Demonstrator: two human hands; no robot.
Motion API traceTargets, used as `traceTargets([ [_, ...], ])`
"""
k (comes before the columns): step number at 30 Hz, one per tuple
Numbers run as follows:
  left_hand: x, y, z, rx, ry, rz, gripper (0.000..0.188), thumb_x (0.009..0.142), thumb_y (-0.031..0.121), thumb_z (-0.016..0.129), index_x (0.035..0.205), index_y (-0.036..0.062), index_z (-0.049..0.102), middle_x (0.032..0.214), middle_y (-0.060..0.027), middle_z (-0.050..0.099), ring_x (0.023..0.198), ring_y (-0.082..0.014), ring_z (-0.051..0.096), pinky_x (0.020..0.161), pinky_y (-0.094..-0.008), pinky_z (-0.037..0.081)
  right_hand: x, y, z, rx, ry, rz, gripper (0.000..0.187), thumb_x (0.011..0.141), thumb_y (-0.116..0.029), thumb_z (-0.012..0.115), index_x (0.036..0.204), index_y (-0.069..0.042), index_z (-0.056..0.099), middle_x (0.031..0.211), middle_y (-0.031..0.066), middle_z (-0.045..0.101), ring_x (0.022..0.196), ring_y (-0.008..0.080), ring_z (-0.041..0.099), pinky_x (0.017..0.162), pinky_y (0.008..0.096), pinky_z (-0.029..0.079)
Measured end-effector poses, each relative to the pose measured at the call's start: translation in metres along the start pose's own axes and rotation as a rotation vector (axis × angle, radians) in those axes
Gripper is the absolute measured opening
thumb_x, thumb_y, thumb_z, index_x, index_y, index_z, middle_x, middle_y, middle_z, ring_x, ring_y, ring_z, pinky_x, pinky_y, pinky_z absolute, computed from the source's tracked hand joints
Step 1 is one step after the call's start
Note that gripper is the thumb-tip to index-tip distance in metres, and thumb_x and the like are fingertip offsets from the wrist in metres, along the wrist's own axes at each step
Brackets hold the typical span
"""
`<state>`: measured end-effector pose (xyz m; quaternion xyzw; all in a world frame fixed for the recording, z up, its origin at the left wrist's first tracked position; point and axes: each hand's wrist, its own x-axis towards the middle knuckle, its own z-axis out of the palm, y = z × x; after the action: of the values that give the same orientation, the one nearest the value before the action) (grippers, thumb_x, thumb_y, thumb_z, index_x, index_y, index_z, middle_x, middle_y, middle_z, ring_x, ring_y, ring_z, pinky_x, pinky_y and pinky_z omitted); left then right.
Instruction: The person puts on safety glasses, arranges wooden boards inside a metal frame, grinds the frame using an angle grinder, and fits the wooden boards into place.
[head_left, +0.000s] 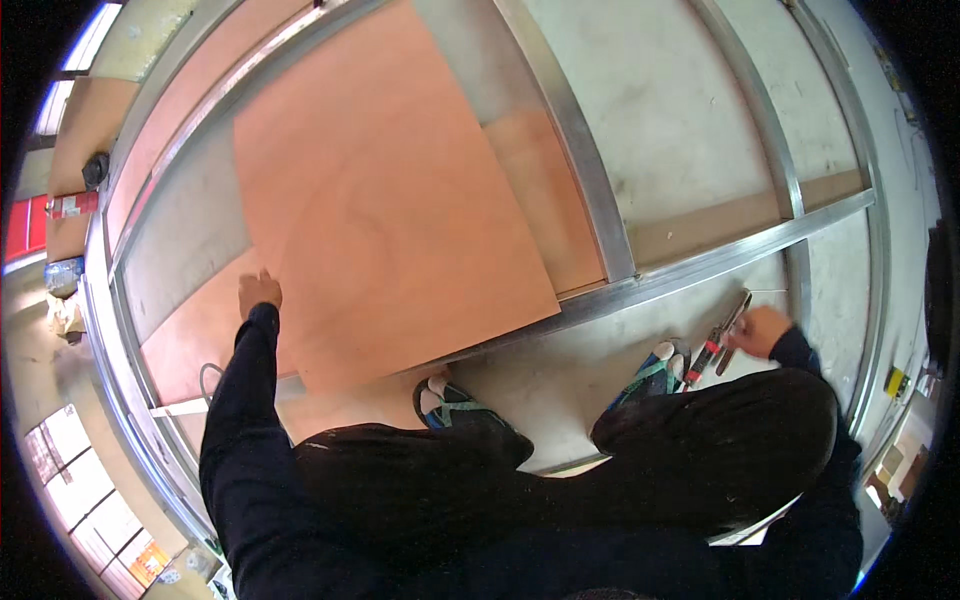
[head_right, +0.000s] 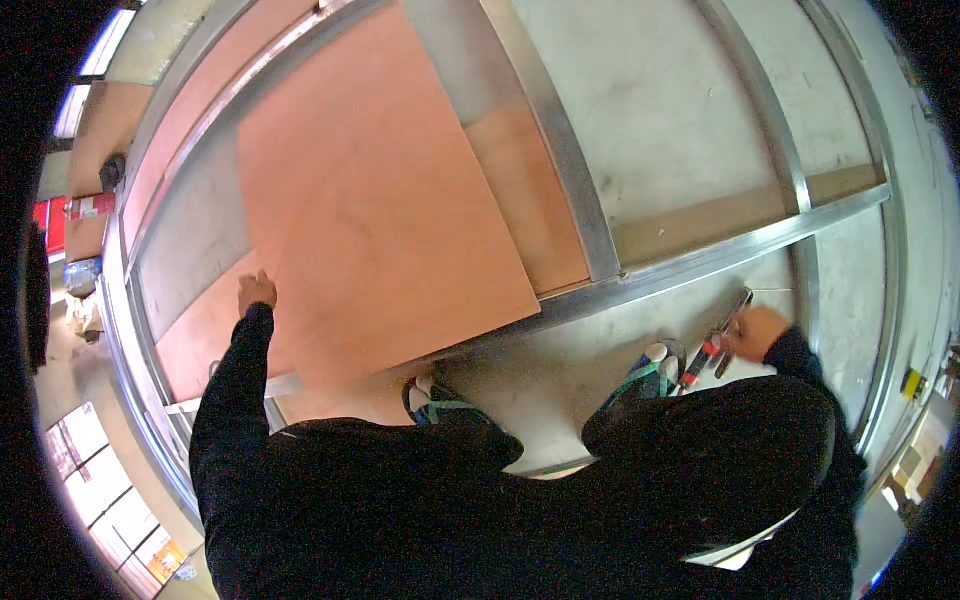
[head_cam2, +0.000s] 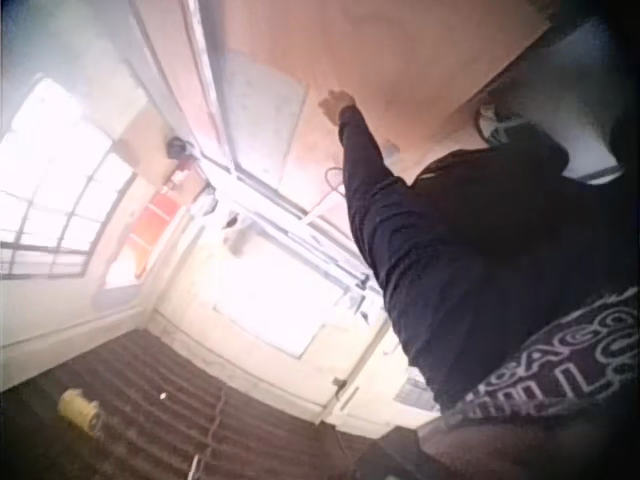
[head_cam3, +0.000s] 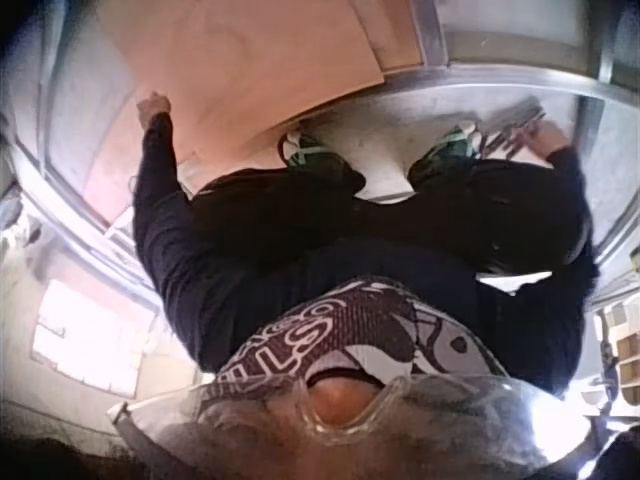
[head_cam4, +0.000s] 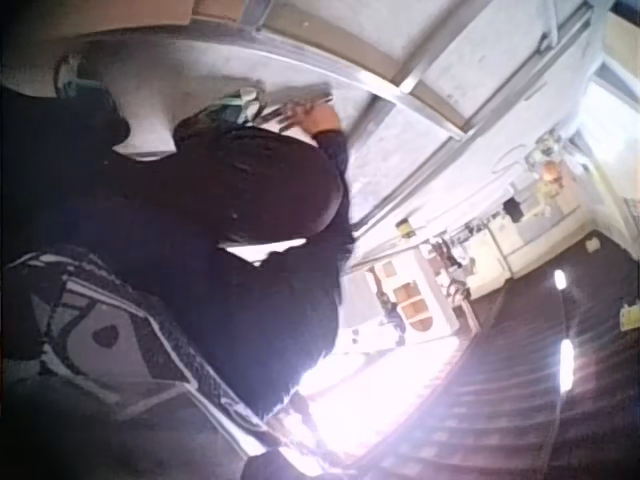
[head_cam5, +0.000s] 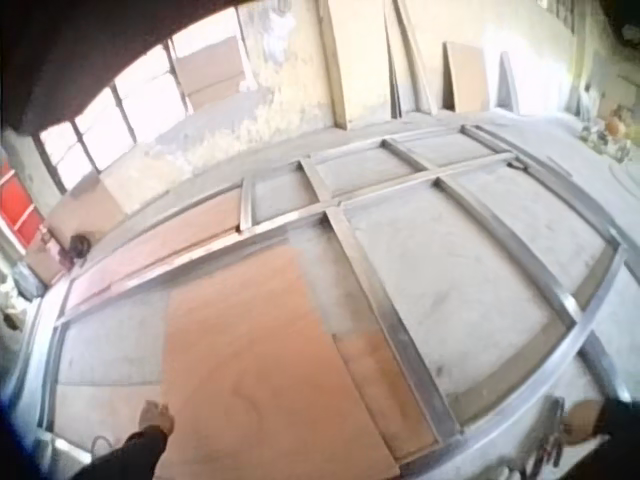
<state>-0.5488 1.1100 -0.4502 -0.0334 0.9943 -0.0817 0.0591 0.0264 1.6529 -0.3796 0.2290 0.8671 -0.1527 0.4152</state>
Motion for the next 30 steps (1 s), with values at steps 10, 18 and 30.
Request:
traceTargets([
  [10, -0.035, 0.003, 0.013, -0.06, -0.13, -0.067, 0.07, 0.082, 0.061, 0.036, 0.1, -0.0023, 0.06, 0.101, -0.0231, 0.06, 0.1, -0.0355, 0.056, 0.087, -0.0424, 0.042, 0.207, -0.224, -0.049, 0.149, 0.463, -0.468, 0.057, 0.082, -0.038, 0.054, 0.113, 0.009, 0.047, 0.091, 0.0251, 0.059, 0.086, 0.0368, 0.058, 0.074, 0.0418, 0.046],
  [18, -0.04, -0.04, 0.052, -0.249, 0.026, -0.368, 0.07, 0.079, 0.063, 0.039, 0.088, -0.0014, 0.066, 0.095, -0.0239, 0.062, 0.091, -0.036, 0.059, 0.083, -0.0418, 0.044, 0.21, -0.333, -0.042, 0.985, 0.66, 0.07, 0.072, 0.078, -0.04, 0.06, 0.123, 0.01, 0.035, 0.115, 0.0283, 0.05, 0.109, 0.0379, 0.049, 0.093, 0.0395, 0.039],
  [30, -0.025, -0.003, 0.052, -0.453, 0.052, -0.216, 0.069, 0.08, 0.061, 0.041, 0.079, -0.0031, 0.066, 0.087, -0.0227, 0.063, 0.087, -0.0363, 0.059, 0.079, -0.0424, 0.044, 0.192, -0.294, -0.05, 0.853, 0.809, 0.281, 0.062, 0.073, -0.049, 0.062, 0.11, 0.001, 0.055, 0.104, 0.0228, 0.059, 0.098, 0.0351, 0.056, 0.085, 0.0403, 0.044],
])
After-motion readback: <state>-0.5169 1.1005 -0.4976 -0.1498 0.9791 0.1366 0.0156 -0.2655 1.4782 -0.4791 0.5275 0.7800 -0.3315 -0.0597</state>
